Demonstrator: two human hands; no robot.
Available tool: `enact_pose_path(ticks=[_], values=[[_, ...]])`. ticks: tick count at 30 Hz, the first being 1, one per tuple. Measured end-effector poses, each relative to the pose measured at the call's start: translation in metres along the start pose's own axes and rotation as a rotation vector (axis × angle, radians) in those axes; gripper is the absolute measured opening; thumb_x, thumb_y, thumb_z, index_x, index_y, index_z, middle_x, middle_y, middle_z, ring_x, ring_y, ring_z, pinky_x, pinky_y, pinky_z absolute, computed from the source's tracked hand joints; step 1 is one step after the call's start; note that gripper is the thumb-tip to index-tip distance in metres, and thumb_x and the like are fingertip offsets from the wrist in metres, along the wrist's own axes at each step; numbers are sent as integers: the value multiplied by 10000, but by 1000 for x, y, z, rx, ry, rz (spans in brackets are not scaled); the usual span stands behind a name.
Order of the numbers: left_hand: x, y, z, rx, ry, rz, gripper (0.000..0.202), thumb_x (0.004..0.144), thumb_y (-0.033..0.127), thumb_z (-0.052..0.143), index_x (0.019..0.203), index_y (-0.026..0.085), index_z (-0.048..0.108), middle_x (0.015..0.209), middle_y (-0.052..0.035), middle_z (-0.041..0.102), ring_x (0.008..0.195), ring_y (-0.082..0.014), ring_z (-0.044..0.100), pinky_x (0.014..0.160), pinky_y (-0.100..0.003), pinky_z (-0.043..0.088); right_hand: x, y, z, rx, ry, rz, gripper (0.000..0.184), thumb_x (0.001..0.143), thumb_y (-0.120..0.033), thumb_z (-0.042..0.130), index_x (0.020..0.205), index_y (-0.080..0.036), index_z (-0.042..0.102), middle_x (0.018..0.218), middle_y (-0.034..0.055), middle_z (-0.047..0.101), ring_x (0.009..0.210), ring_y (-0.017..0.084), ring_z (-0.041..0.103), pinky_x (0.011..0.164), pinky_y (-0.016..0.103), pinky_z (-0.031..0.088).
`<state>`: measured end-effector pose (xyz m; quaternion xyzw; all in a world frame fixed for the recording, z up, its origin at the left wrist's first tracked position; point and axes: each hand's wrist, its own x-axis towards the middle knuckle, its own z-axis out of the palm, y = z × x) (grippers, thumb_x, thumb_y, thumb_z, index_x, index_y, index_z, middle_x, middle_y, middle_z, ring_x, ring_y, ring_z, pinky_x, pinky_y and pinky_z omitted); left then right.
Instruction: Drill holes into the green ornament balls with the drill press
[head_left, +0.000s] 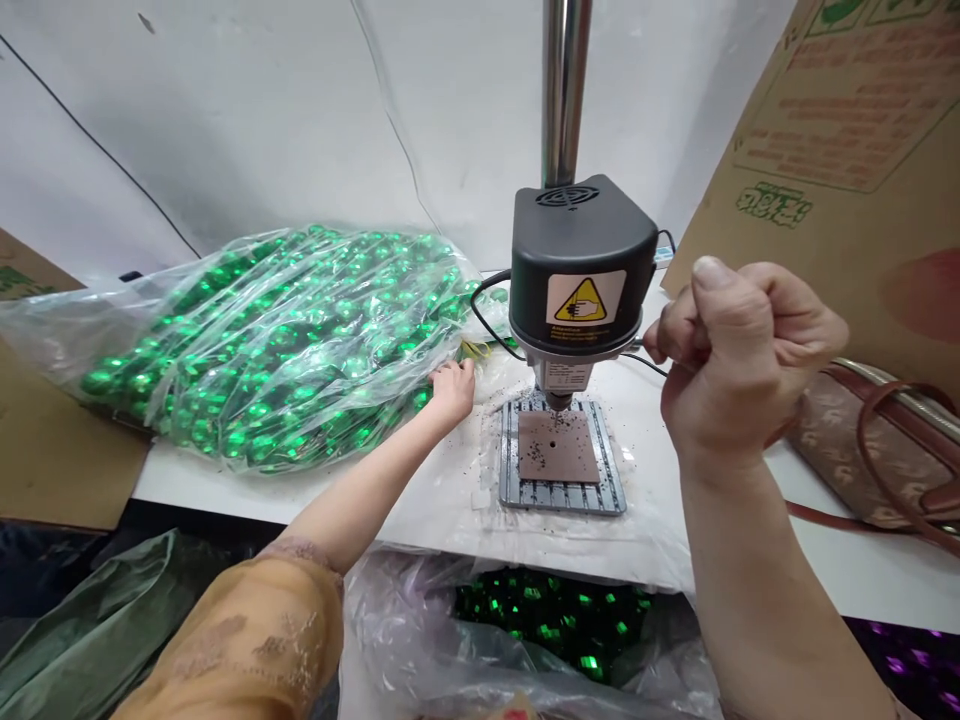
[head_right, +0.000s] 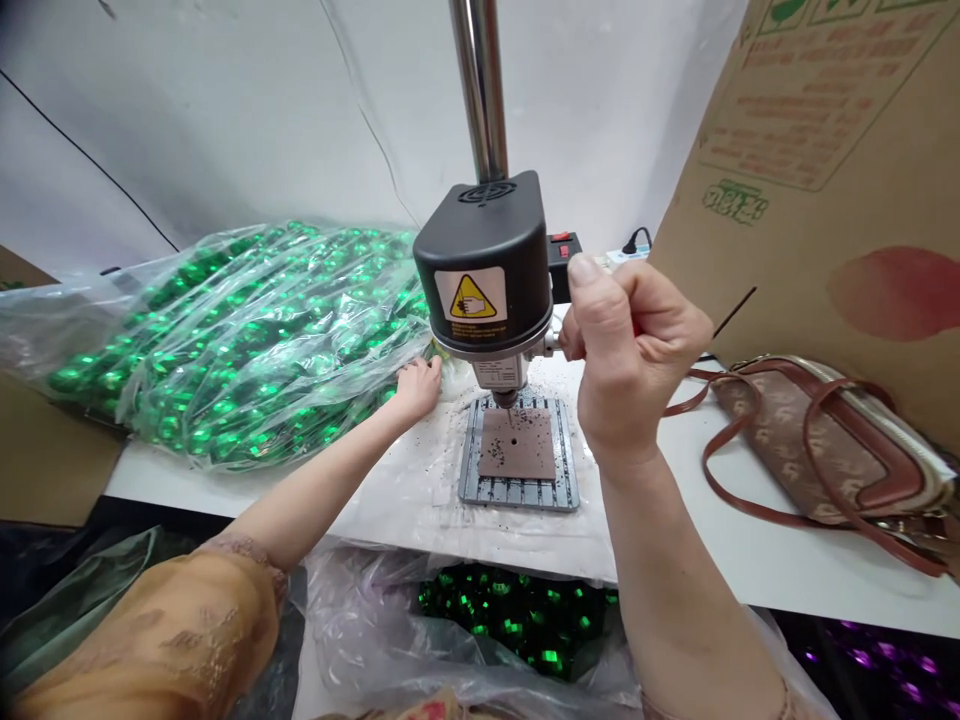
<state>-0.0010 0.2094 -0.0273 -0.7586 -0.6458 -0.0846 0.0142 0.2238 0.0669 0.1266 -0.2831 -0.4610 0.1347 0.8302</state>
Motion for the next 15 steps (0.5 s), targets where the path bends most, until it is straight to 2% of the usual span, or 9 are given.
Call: enact_pose_path(ticks=[3, 5, 7, 9, 11, 13, 15], values=[[0, -12, 1, -17, -18, 70, 518, 789, 33, 575, 1298, 133, 563, 1224, -246, 586, 1127, -413, 625, 933, -544, 494, 0, 0, 1, 5, 5, -11, 397, 844, -186, 616, 523, -200, 384, 418, -80, 360, 389, 42, 346, 429, 266, 290], [1, -26, -1, -124, -15, 159, 599, 805, 47, 556, 1382, 204, 524, 1241, -169, 614, 1109, -320, 646, 965, -438, 506, 0, 0, 1, 6, 4, -21, 394, 848, -179, 611, 525, -197, 388, 417, -80, 360, 385, 38, 347, 428, 259, 284], [0, -42, -2, -284, 18, 219, 589, 832, 85, 541, 1404, 224, 513, 1241, -119, 650, 1093, -264, 653, 978, -378, 503, 0, 0, 1, -2, 5, -25, 395, 854, -174, 602, 521, -194, 389, 417, -80, 357, 387, 33, 350, 435, 254, 287], [-1, -54, 0, -384, 64, 205, 476, 851, 131, 546, 1323, 183, 578, 1163, -116, 696, 1046, -262, 660, 966, -382, 500, -1, 0, 2, -3, 12, -26, 400, 852, -171, 598, 512, -195, 388, 412, -79, 357, 385, 34, 347, 435, 260, 285], [-3, -59, 2, -383, 94, 156, 310, 877, 174, 539, 1164, 150, 653, 1015, -120, 724, 951, -265, 669, 928, -395, 502, -1, 0, 3, 4, 25, -22, 399, 846, -170, 595, 506, -199, 388, 408, -78, 362, 380, 39, 340, 430, 269, 282], [-3, -56, 3, -383, 113, 139, 233, 924, 216, 486, 1048, 148, 672, 931, -111, 720, 882, -248, 665, 892, -386, 507, -1, -1, 3, 8, 31, -20, 397, 841, -169, 595, 506, -202, 384, 408, -79, 360, 379, 43, 338, 425, 274, 280], [-5, -50, 3, -398, 125, 190, 238, 955, 247, 449, 1006, 168, 668, 977, -104, 722, 929, -236, 662, 918, -380, 505, -1, -1, 3, 13, 22, -14, 397, 839, -173, 600, 510, -204, 379, 411, -79, 352, 381, 45, 346, 422, 275, 278]])
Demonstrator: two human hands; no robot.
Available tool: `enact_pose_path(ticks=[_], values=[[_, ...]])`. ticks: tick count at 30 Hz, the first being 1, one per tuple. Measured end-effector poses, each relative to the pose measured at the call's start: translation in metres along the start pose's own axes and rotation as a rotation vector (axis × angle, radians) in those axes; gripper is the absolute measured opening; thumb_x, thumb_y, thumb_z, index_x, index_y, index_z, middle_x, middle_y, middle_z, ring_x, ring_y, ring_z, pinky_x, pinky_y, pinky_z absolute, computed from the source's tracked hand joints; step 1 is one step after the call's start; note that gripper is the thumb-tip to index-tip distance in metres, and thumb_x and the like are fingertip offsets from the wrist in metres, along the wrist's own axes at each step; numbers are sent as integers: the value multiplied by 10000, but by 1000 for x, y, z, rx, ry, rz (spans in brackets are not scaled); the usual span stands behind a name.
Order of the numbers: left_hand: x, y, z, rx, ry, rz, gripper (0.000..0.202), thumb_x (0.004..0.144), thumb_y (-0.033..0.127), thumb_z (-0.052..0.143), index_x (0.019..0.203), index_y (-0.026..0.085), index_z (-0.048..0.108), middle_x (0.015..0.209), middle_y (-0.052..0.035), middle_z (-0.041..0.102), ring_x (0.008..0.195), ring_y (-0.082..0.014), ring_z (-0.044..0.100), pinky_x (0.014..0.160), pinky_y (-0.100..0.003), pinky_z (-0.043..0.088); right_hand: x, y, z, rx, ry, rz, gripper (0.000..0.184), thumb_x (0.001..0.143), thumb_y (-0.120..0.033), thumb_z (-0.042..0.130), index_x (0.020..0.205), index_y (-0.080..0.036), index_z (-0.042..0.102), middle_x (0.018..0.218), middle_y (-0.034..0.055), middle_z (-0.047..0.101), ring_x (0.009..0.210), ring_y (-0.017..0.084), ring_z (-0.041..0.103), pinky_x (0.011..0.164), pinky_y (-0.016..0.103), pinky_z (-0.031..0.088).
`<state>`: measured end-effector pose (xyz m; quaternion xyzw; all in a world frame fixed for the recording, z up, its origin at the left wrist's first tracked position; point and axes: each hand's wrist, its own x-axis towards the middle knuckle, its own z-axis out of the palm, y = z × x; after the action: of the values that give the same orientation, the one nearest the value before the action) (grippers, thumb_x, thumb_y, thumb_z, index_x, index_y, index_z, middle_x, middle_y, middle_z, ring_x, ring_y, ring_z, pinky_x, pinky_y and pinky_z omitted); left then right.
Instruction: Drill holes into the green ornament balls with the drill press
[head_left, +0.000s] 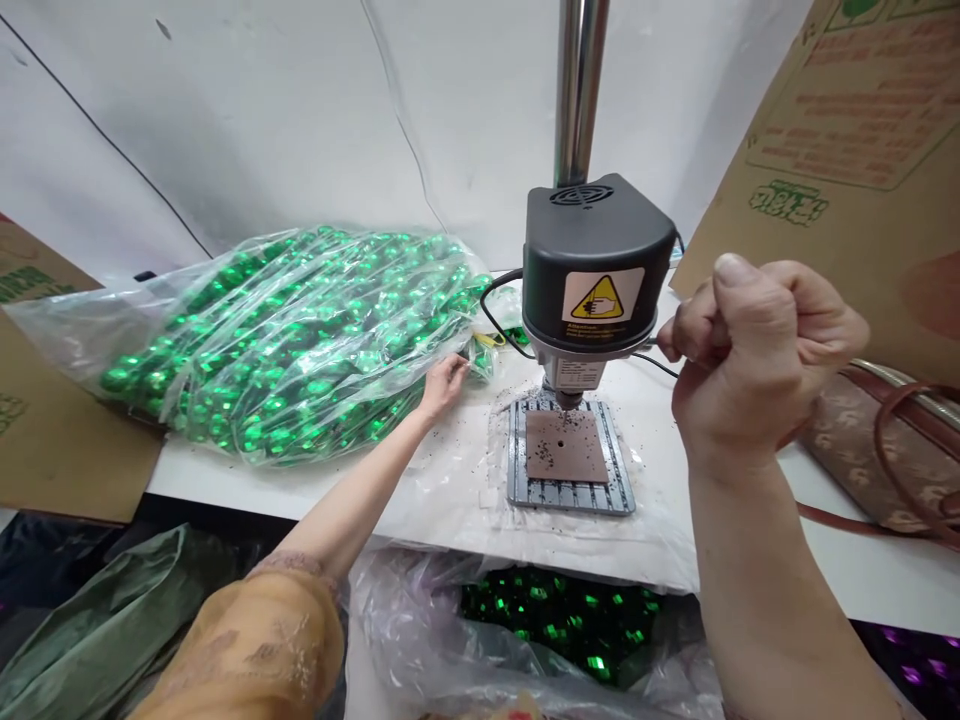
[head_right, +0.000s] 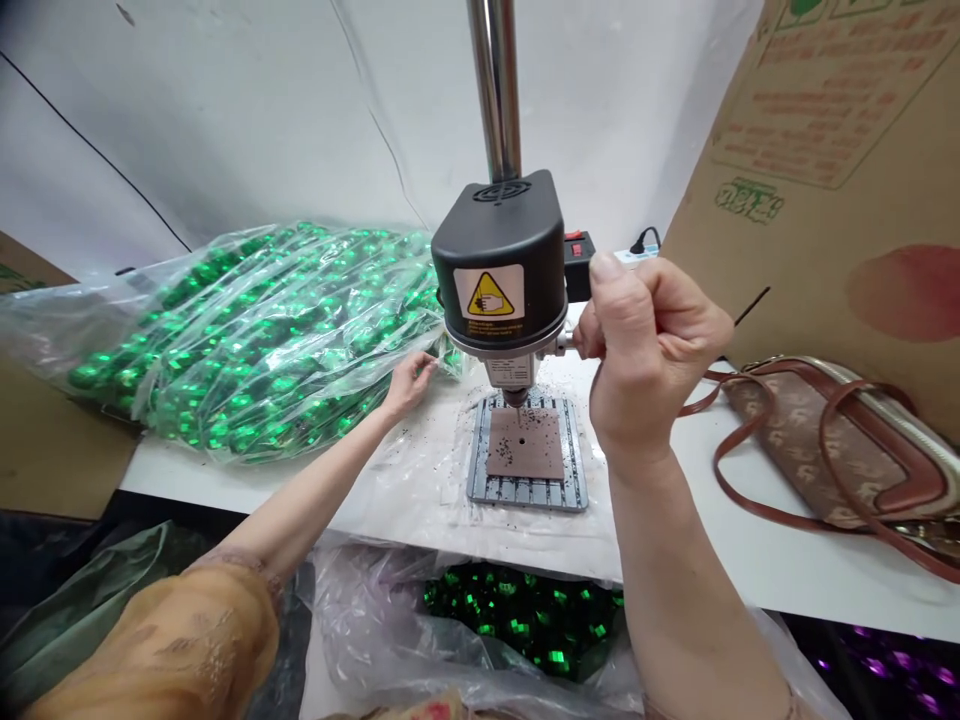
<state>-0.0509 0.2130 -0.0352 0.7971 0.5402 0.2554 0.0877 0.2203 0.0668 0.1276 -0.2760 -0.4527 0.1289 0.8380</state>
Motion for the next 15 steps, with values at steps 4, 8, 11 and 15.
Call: enact_pose_path(ticks=[4, 8, 11, 15], values=[[-18, 10, -6, 19, -83, 277, 214, 954, 256, 481, 1014, 218, 682, 1270, -111, 677, 1245, -270, 586, 1125, -464, 399, 1, 0, -1, 16, 2, 16, 396, 822, -180, 624, 506, -206, 386, 403, -80, 358, 374, 49, 350, 408, 278, 274], [-60, 1, -31, 156, 93, 263, 239, 947, 315, 556, 1144, 260, 679, 1415, -125, 598, 1411, -330, 459, 1210, -567, 270, 1, 1, -2, 9, 7, 31, 403, 807, -204, 647, 489, -209, 399, 391, -82, 368, 359, 55, 346, 393, 287, 287], [-97, -16, -58, 272, 389, 16, 365, 910, 438, 631, 1221, 247, 643, 1516, -147, 489, 1516, -388, 279, 1234, -631, 162, 0, -1, -1, 15, 5, 45, 432, 784, -222, 675, 467, -212, 382, 381, -80, 352, 348, 65, 347, 372, 294, 273], [-142, -49, -96, 357, 571, -263, 705, 849, 600, 660, 1411, 202, 507, 1629, -190, 280, 1555, -427, 129, 1231, -662, 107, 8, -4, 1, 11, -24, 124, 425, 741, -248, 706, 449, -210, 400, 380, -70, 365, 343, 70, 340, 352, 293, 265]])
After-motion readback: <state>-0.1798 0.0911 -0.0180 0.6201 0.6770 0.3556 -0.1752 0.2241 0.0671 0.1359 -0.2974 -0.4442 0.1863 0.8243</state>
